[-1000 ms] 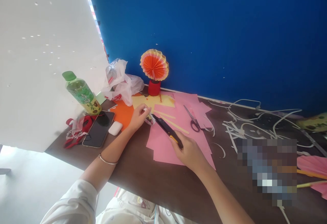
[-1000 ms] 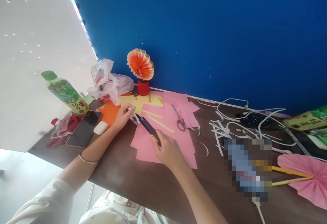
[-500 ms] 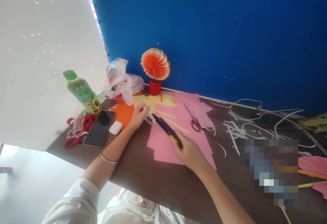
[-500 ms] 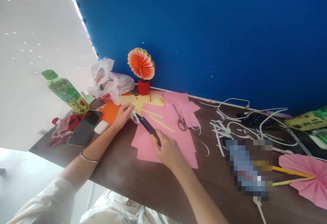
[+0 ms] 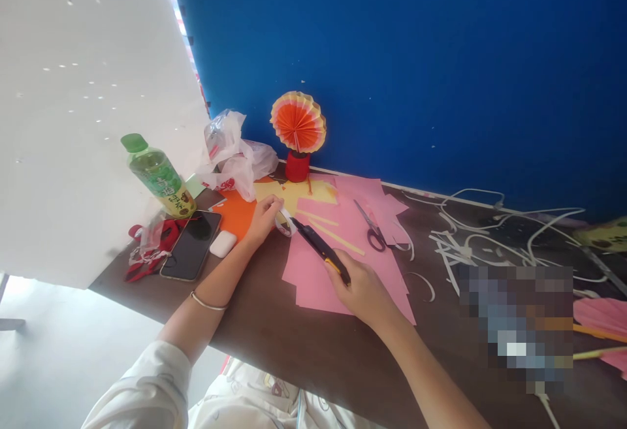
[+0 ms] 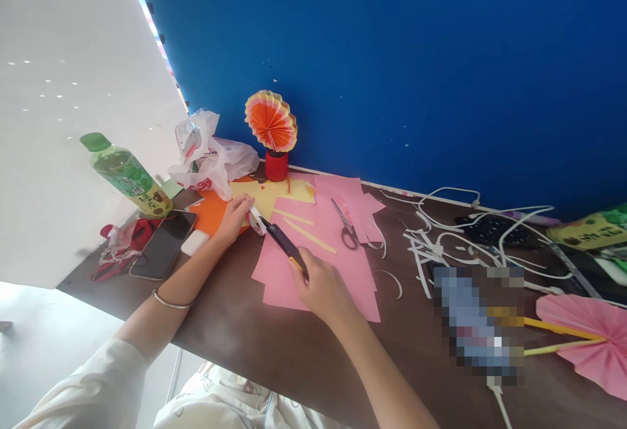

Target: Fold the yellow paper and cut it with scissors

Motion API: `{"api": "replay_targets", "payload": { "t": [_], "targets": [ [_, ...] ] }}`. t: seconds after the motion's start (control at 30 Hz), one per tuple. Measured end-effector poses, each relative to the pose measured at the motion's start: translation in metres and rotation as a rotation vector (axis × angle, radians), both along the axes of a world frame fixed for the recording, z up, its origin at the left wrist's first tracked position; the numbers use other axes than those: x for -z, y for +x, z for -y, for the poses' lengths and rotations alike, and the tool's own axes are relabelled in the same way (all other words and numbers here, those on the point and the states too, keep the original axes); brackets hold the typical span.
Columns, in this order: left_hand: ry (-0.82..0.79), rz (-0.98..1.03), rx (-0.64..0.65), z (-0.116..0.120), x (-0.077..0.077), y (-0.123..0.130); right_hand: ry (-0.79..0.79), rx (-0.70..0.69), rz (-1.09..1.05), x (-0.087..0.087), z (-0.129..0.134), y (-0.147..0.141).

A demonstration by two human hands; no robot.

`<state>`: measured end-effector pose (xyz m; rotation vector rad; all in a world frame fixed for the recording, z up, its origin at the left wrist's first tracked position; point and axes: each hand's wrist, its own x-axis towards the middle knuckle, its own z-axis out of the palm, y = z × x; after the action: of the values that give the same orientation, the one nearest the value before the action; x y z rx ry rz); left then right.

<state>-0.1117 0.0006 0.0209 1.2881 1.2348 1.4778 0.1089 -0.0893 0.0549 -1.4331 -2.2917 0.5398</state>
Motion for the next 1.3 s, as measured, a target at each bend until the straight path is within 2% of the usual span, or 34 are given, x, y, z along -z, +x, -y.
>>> {"api": "replay_targets", "payload": {
  "t": [0.2, 0.37, 0.6, 0.67, 0.83, 1.03, 1.3],
  "targets": [
    [0.017, 0.041, -0.008, -0.004, 0.004, -0.003, -0.014, -0.001, 0.0, 0.001, 0.0, 0.0],
    [-0.031, 0.117, -0.014, -0.006, 0.005, -0.004, -0.031, 0.002, -0.007, 0.001, -0.001, 0.0],
    [-0.139, 0.252, 0.013, -0.002, 0.01, 0.002, -0.034, 0.008, -0.027, -0.01, 0.003, -0.001],
    [-0.145, 0.171, 0.032, 0.0, 0.008, 0.002, -0.034, 0.006, -0.025, -0.012, 0.003, -0.001],
    [0.035, -0.144, -0.003, 0.005, -0.001, 0.001, -0.035, 0.006, -0.033, -0.013, 0.004, -0.002],
    [-0.022, -0.105, 0.074, 0.008, -0.005, 0.005, -0.027, 0.025, -0.01, -0.013, 0.004, -0.001],
    [-0.073, -0.05, 0.074, 0.006, -0.007, 0.006, -0.049, 0.017, 0.003, -0.015, 0.004, -0.001]
  ]
}}
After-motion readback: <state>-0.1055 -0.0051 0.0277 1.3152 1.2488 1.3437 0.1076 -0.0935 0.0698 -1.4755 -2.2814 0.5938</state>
